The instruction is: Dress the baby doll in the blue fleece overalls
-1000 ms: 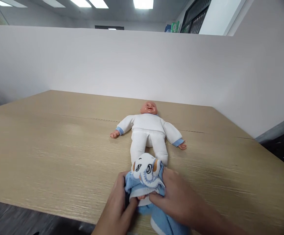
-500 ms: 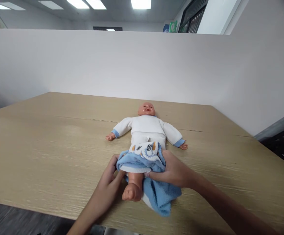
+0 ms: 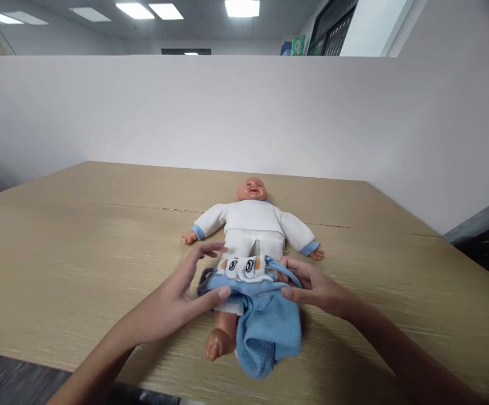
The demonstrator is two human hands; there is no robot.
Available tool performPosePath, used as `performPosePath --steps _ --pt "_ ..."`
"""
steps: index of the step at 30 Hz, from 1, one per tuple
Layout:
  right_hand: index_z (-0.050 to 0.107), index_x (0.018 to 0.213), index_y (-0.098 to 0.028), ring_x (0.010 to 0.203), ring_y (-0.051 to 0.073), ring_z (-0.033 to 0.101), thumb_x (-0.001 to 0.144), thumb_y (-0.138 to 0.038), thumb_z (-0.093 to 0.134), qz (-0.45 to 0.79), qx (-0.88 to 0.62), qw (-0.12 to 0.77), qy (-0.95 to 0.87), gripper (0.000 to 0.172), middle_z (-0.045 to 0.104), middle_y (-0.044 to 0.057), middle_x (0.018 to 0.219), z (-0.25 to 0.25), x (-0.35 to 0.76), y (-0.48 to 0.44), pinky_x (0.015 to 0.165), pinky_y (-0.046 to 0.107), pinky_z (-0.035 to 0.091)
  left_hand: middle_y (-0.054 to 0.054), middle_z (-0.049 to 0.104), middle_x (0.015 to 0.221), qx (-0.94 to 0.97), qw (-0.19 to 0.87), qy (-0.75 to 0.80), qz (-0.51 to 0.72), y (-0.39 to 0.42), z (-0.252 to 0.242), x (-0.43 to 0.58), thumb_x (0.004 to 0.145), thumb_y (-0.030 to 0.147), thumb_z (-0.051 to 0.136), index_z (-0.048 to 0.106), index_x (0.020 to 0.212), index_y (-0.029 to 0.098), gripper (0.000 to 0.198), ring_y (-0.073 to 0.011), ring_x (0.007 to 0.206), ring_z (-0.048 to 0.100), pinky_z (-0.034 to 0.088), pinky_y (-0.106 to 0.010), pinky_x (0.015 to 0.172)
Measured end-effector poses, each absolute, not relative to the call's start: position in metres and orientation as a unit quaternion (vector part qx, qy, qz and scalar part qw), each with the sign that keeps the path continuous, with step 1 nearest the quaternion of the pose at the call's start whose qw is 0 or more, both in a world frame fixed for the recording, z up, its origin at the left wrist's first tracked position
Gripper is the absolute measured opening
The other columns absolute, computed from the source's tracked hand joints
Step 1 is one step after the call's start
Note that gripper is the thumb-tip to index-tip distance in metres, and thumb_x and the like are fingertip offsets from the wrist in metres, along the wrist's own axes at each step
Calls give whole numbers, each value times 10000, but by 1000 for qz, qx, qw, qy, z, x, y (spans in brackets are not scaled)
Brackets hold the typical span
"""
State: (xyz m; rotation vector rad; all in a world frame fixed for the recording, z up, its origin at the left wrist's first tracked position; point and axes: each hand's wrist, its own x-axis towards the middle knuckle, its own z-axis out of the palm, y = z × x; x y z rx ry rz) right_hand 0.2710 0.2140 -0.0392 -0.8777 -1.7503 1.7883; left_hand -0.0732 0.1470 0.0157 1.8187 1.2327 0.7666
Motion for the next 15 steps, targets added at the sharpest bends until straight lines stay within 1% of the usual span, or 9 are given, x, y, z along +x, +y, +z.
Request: performPosePath --steps 1,3,5,7,8,11,13,14,15 --pt "665 1180 -207 915 185 596 901 -484 853 655 -320 239 -641 436 633 4 1007 -37 270 213 796 273 479 -64 405 1679 730 392 478 291 152 22 -70 1027 572 649 386 1558 355 631 -310 1595 307 313 -479 1297" --pt "644 1316 -227 1059 226 626 925 -490 828 651 -318 216 -654 506 669 36 1165 -30 268 210 905 314 506 -71 475 1620 765 380 453 255 166 34 -63 1022 589 651 462 1524 336 592 -315 1509 416 388 -464 1231" --pt "664 1328 -218 1121 257 617 946 -512 797 623 -322 185 -689 501 678 55 1221 -23 267 207 964 351 505 -88 591 1475 805 365 422 202 184 45 -57 973 616 707 551 1455 288 603 -305 1332 553 471 -435 1112" --pt "715 1185 -197 1060 245 592 950 -531 781 585 -319 162 -728 414 666 44 1136 -17 267 204 937 342 491 -82 658 1330 832 356 400 144 202 53 -52 903 649 769 619 1385 253 641 -276 1158 616 515 -382 961" --pt "717 1127 -191 1021 229 571 945 -531 784 579 -312 160 -737 392 641 34 1090 -16 267 203 909 328 480 -72 679 1257 842 357 389 116 211 56 -49 866 663 798 653 1337 240 649 -258 1081 625 515 -352 890" --pt "664 1026 -192 855 156 474 927 -505 812 634 -283 192 -694 360 496 -21 916 -19 267 201 767 259 417 -24 664 984 865 373 331 50 234 63 -36 764 642 878 728 1127 201 590 -195 847 584 447 -285 699" --pt "604 934 -199 757 119 394 913 -478 836 689 -272 227 -633 363 395 -53 837 -25 266 200 672 222 357 3 603 876 876 399 271 29 245 65 -22 731 571 917 727 997 188 504 -167 770 537 403 -276 652" --pt "578 902 -203 737 111 384 899 -467 852 708 -268 240 -608 380 382 -60 822 -27 266 199 653 211 349 8 594 874 876 417 240 25 250 65 -15 732 522 926 719 968 190 458 -165 779 540 408 -277 668" --pt "576 908 -206 748 109 419 882 -458 870 723 -263 244 -590 387 413 -60 830 -29 265 198 669 204 377 7 606 897 873 440 211 25 255 65 -7 746 475 925 709 964 195 416 -169 810 558 425 -280 702"
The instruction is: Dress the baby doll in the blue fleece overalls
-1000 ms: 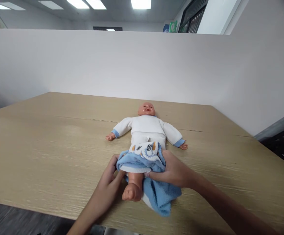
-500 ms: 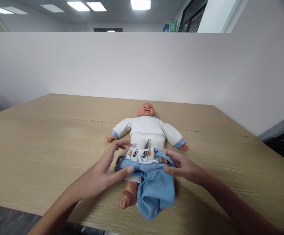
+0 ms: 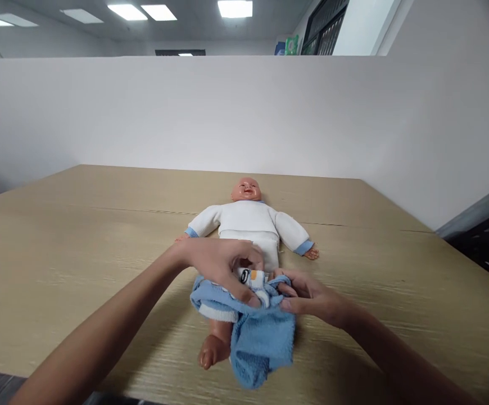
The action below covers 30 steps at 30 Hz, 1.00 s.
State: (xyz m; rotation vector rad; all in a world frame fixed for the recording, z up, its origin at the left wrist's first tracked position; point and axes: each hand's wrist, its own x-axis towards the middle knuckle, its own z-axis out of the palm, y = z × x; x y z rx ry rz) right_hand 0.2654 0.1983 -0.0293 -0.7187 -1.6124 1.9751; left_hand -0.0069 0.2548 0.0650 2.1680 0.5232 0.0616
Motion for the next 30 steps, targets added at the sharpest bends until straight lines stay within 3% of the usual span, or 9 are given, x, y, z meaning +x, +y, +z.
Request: performPosePath --steps 4,8,10,13,17,20,23,26,30 --pt "665 1172 -198 966 181 622 818 -464 916 761 -233 154 -586 509 639 -3 978 -31 268 195 877 281 526 -13 689 1003 826 545 140 26 267 56 18 811 404 899 663 972 207 346 -201 964 629 491 -303 857" --pt "737 1145 -152 804 130 604 772 -443 953 757 -236 78 -604 520 674 -1 928 -29 274 191 761 230 528 -2 697 1007 766 627 140 4 272 42 23 709 407 982 634 1044 222 517 -206 986 646 514 -302 882" --pt "748 1174 -162 841 136 615 750 -470 967 762 -231 123 -592 568 679 4 948 -32 276 190 772 221 529 13 701 1002 765 623 159 -12 273 37 20 660 403 1011 661 1106 234 591 -201 964 647 513 -290 859" --pt "716 1308 -202 955 172 664 785 -530 935 771 -216 229 -553 655 717 33 1048 -37 277 190 877 260 545 22 701 941 768 617 167 -27 275 33 14 669 428 999 700 1044 225 522 -200 905 648 513 -282 806" --pt "659 1412 -255 961 158 681 900 -532 849 737 -280 298 -538 613 740 39 1140 -36 278 192 855 238 542 8 698 928 758 637 139 -16 280 27 12 814 448 884 689 1003 203 366 -195 877 649 524 -293 817" --pt "685 1369 -234 999 185 684 923 -529 827 738 -282 206 -578 553 732 43 1126 -25 280 195 873 269 552 21 663 887 769 621 146 41 279 24 13 911 431 788 652 990 208 272 -168 840 624 507 -269 789" --pt "778 1135 -168 906 196 675 903 -557 830 736 -258 117 -615 456 720 41 983 -16 283 196 812 287 556 27 644 870 782 596 167 76 276 26 14 918 405 795 644 986 206 259 -150 820 610 495 -248 773" --pt "794 1071 -162 792 157 659 852 -542 881 743 -273 177 -585 447 718 20 897 -18 289 195 723 245 530 18 690 935 786 593 170 38 273 29 17 820 425 906 673 1068 216 399 -179 876 655 534 -256 773" --pt "811 1133 -226 858 166 730 808 -553 924 740 -299 326 -506 474 791 26 958 -34 296 193 783 251 547 -33 785 1014 760 644 75 -42 271 28 22 743 492 961 739 1042 192 479 -273 1001 725 612 -353 927"
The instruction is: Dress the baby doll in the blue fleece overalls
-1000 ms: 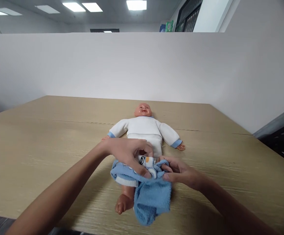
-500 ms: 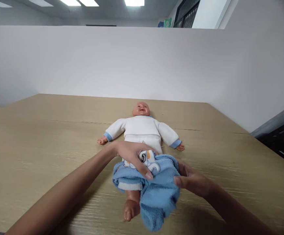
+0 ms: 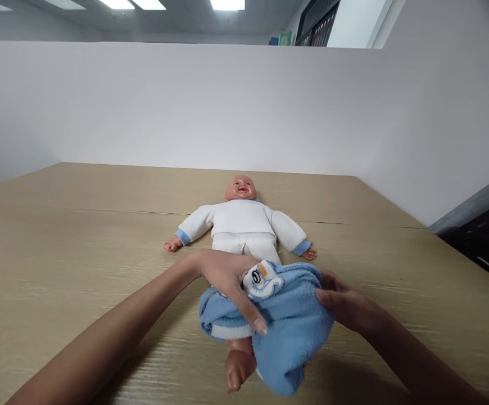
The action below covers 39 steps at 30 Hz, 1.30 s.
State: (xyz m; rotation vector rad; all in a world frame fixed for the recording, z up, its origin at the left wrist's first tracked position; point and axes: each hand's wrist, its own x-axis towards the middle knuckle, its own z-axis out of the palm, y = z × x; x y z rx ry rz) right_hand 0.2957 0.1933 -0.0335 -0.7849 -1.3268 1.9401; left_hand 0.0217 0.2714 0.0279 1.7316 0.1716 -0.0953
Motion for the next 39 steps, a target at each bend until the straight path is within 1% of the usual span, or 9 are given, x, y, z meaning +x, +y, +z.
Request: performPosePath --steps 3,8,13,17,21,26,30,34,39 --pt "815 1160 -248 890 187 756 865 -573 873 752 -294 348 -476 443 816 42 996 -39 297 194 855 305 562 -38 795 1017 774 627 80 -25 273 24 22 830 505 890 749 1027 178 407 -264 1002 736 608 -340 943" --pt "741 1352 -257 1072 191 730 960 -569 783 742 -308 268 -532 503 791 51 1163 -29 294 196 968 306 535 -48 804 1110 782 614 98 49 274 24 15 917 459 802 784 1027 165 314 -258 1100 732 576 -351 1052" --pt "684 1416 -191 933 179 705 837 -639 870 773 -227 147 -574 755 756 59 1131 -21 293 194 827 262 533 -61 813 1144 778 619 86 64 268 29 17 957 381 752 803 1038 175 227 -256 1141 736 566 -358 1087" --pt "714 1337 -196 953 200 697 769 -586 942 747 -287 225 -556 725 758 52 1085 -30 298 194 819 272 539 -56 804 1074 769 635 75 15 260 32 24 953 401 761 781 1034 157 258 -255 1075 746 587 -354 1055" --pt "776 1130 -219 786 127 641 770 -587 946 742 -320 323 -493 542 731 -1 918 -41 300 196 711 218 499 -61 807 1073 743 666 62 -14 257 32 27 807 428 919 797 1079 144 412 -268 1061 746 603 -341 1030" --pt "777 1043 -216 707 107 587 845 -588 890 757 -320 312 -476 436 676 -24 838 -40 292 195 666 221 469 -70 797 1186 779 620 78 40 260 31 21 968 490 746 811 1105 159 364 -262 1162 717 557 -349 1109" --pt "766 1198 -175 847 175 672 876 -695 803 727 -296 253 -566 614 744 48 992 -31 290 193 763 273 514 -78 803 1139 759 634 130 71 258 31 17 1020 555 660 796 1164 162 440 -269 1151 723 574 -386 1092" --pt "660 1435 -187 1068 293 736 762 -750 857 752 -239 216 -575 899 775 117 1172 -28 291 190 921 390 556 -70 795 1058 739 660 120 70 259 21 18 979 594 711 780 1086 154 458 -228 1008 734 601 -339 1003" --pt "701 1375 -251 1074 244 738 747 -574 945 764 -295 319 -476 747 796 86 1181 -40 289 190 991 371 537 -30 777 915 664 745 40 51 266 4 19 642 505 1012 789 1066 154 595 -209 857 716 627 -285 827"
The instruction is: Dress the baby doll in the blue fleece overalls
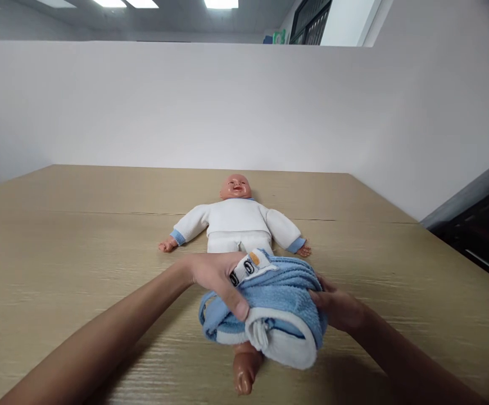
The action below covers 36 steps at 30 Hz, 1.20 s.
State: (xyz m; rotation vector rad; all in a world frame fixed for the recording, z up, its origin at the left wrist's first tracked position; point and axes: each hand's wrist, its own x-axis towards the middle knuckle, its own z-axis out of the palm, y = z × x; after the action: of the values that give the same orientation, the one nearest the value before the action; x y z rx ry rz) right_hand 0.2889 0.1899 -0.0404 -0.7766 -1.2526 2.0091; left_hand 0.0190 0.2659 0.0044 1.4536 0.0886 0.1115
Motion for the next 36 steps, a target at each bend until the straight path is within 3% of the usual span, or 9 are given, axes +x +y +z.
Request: performPosePath --steps 2,5,10,16,22,27,30,33,36 --pt "753 1273 -233 939 196 740 754 -492 950 789 -288 327 -432 613 806 66 1092 -42 286 190 881 307 551 -22 789 931 663 746 47 39 267 3 20 546 385 1063 796 1109 173 659 -212 851 719 634 -286 815" --pt "781 1190 -181 795 171 710 779 -435 921 802 -281 333 -409 504 804 70 1009 -36 281 189 754 266 539 -43 823 1036 699 705 104 60 266 5 20 627 405 1029 811 1127 188 587 -237 962 744 627 -334 957" --pt "783 1194 -174 825 163 682 816 -555 899 772 -299 292 -479 549 784 54 997 -27 284 188 740 240 516 -58 832 1042 720 689 57 63 265 7 19 857 453 878 830 1017 155 342 -210 1009 745 578 -311 1055" --pt "735 1251 -179 801 139 626 780 -559 937 744 -260 282 -547 638 740 31 981 -33 291 190 682 209 489 -54 827 1078 726 681 68 70 263 7 21 853 467 884 830 1018 158 354 -217 1040 732 575 -320 1059" --pt "673 814 -189 649 109 505 856 -549 879 760 -254 388 -455 416 579 -24 722 -37 271 190 608 203 450 -72 834 1022 695 715 44 68 261 13 21 965 483 781 813 1158 158 380 -222 1010 767 603 -307 1002" --pt "583 681 -187 633 109 447 930 -546 797 780 -204 374 -458 486 455 -37 670 -31 266 190 624 214 438 -79 765 1345 714 690 43 114 258 13 23 1020 461 722 706 1420 182 488 -276 1377 644 538 -319 1138" --pt "725 891 -200 712 138 588 818 -473 917 774 -208 345 -488 342 607 -21 751 -25 270 188 754 252 524 -81 752 1356 733 664 57 134 258 11 23 1036 474 695 747 1310 163 418 -264 1334 655 519 -324 1146" --pt "724 1274 -250 967 227 721 742 -379 974 729 -276 344 -523 601 765 30 1040 -27 272 188 913 336 568 -62 794 1069 742 648 110 130 258 8 23 1024 551 683 762 1163 157 426 -231 1080 724 558 -347 1051" --pt "726 1316 -244 1103 262 730 824 -396 903 638 -371 413 -533 544 794 61 1204 -36 272 195 925 330 578 -55 789 1088 732 650 156 129 257 9 24 964 554 759 755 1164 178 426 -249 1109 713 552 -374 1059"
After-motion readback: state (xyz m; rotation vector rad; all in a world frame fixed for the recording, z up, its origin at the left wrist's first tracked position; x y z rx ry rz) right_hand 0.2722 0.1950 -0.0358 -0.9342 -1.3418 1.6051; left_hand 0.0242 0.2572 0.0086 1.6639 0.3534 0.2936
